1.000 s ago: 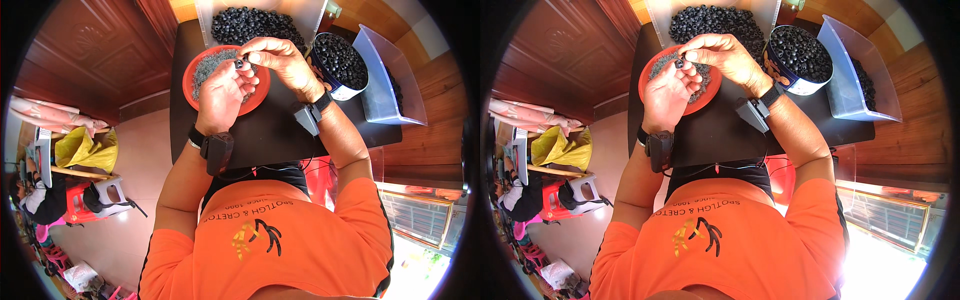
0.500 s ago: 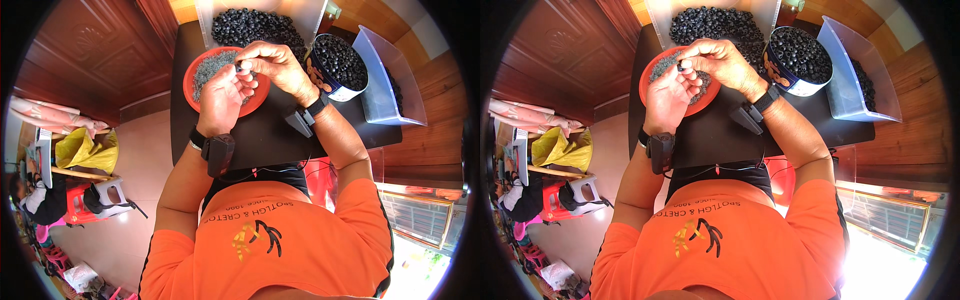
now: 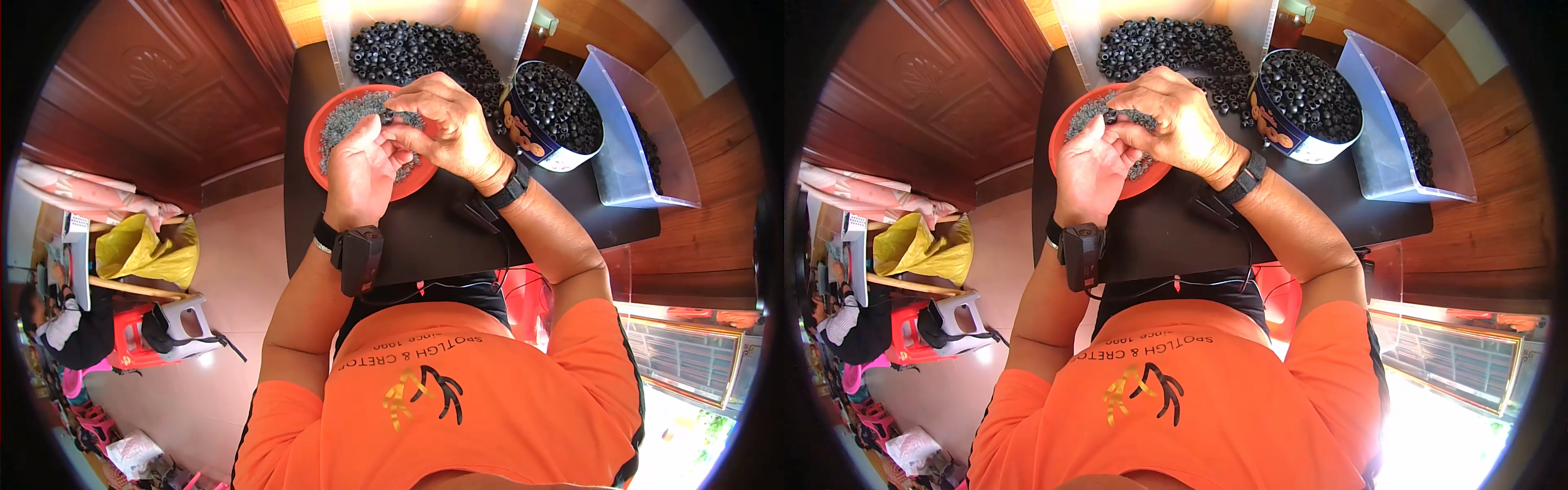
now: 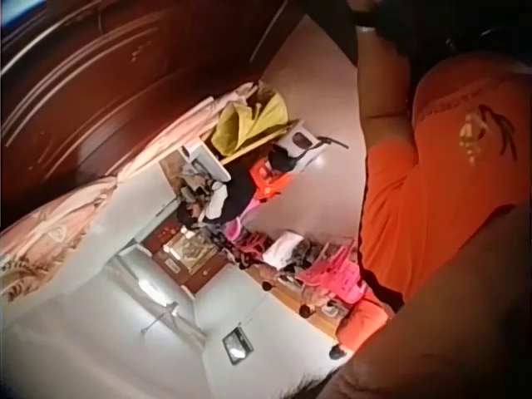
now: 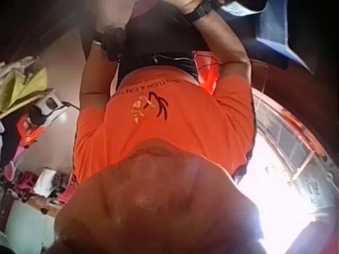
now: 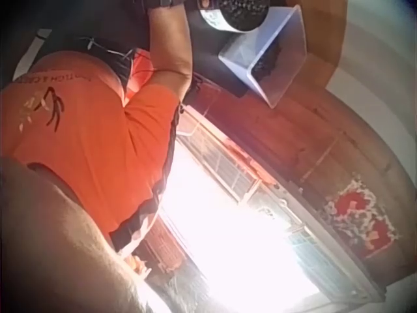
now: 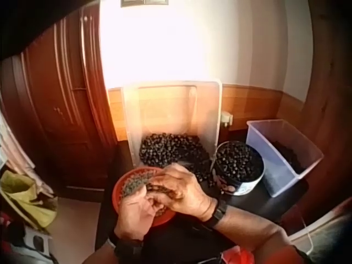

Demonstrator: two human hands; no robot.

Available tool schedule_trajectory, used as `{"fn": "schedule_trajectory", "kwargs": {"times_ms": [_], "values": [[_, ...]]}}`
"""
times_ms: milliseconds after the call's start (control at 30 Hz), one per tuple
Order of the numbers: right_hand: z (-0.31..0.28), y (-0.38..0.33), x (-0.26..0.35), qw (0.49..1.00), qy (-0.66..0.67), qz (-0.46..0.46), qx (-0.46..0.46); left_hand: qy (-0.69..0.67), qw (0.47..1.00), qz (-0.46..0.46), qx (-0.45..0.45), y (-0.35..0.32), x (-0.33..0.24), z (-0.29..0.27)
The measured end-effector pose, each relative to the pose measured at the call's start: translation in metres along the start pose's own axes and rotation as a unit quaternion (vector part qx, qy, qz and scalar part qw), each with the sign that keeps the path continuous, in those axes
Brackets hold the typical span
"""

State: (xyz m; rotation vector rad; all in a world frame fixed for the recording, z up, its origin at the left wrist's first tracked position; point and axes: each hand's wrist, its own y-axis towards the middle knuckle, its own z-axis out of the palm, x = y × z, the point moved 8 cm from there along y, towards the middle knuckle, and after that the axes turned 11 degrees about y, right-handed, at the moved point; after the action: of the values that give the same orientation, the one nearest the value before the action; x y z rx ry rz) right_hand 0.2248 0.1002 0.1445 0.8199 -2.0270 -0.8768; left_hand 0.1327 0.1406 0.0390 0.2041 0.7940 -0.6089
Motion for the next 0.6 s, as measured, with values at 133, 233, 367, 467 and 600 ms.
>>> {"fn": "schedule_trajectory", "kwargs": {"times_ms": [133,233,367,467,600], "values": [[-0.001,0.000,0.005,0.999,-0.030,-0.025,-0.010,0.020,1.000,0.006,0.016,-0.002,-0.004,0.005],[0.000,0.000,0.006,0.998,-0.048,-0.033,-0.014,0.021,1.000,0.004,0.010,-0.003,-0.006,0.005],[-0.001,0.000,0.008,0.998,-0.054,-0.032,-0.013,0.022,0.999,0.009,0.024,-0.003,-0.008,0.009],[-0.003,0.001,0.004,0.999,-0.006,-0.029,-0.012,0.027,0.999,0.007,0.021,-0.003,-0.007,0.009],[0.000,-0.003,-0.014,0.987,0.143,0.073,-0.011,0.051,0.999,0.000,0.008,-0.002,-0.005,0.007]]}}
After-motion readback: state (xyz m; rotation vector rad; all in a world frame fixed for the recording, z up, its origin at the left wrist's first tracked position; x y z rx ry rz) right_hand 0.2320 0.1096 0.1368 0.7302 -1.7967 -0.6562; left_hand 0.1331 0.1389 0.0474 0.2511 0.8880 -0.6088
